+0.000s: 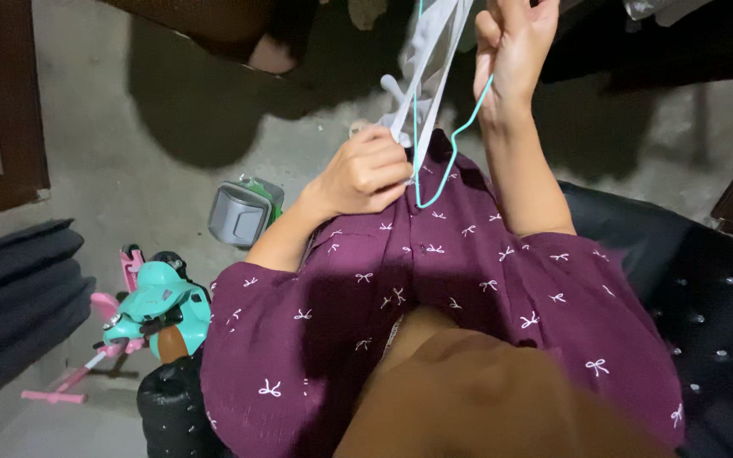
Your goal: The person hangs various items of clothing, including underwear, socks, and a top, onto plastic hangers and places them on a garment rack.
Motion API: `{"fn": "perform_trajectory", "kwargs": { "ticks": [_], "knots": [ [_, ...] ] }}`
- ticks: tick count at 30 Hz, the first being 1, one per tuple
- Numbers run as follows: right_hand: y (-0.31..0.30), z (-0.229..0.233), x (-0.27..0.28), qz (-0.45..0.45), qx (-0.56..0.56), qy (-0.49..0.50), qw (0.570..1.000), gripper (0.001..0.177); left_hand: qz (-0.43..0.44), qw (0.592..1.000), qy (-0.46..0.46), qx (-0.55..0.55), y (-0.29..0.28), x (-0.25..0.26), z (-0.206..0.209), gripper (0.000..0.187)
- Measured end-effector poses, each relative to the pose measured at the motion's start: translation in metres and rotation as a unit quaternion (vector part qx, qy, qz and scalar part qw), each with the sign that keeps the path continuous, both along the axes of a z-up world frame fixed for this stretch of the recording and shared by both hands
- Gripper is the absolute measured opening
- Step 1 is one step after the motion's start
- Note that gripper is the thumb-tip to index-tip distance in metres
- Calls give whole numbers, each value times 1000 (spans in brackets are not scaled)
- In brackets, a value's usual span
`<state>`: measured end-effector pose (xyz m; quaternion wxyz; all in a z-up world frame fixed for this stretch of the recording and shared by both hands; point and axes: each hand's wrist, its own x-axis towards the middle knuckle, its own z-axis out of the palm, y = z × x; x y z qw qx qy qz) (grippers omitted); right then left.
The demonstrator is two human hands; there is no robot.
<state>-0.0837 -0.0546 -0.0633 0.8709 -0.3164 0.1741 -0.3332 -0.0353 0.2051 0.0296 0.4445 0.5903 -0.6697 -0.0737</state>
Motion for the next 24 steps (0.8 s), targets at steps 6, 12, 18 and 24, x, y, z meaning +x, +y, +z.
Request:
{"fn": "perform_trajectory", "kwargs": {
  "ticks": [6,12,18,24],
  "knots": [
    [16,-3,1,-15,-6,-5,1000,20,-68,997,38,14,14,3,15,17],
    [32,4,4,-27,-35,5,999,21,-134,988,72,18,18,7,26,18],
    [60,17,11,-104,-103,46,988,22,-139,984,96,50,14,6,33,19],
    [58,47,-5,101,-115,74,985,8,8,994,53,93,-11,8,9,27]
  ]
}}
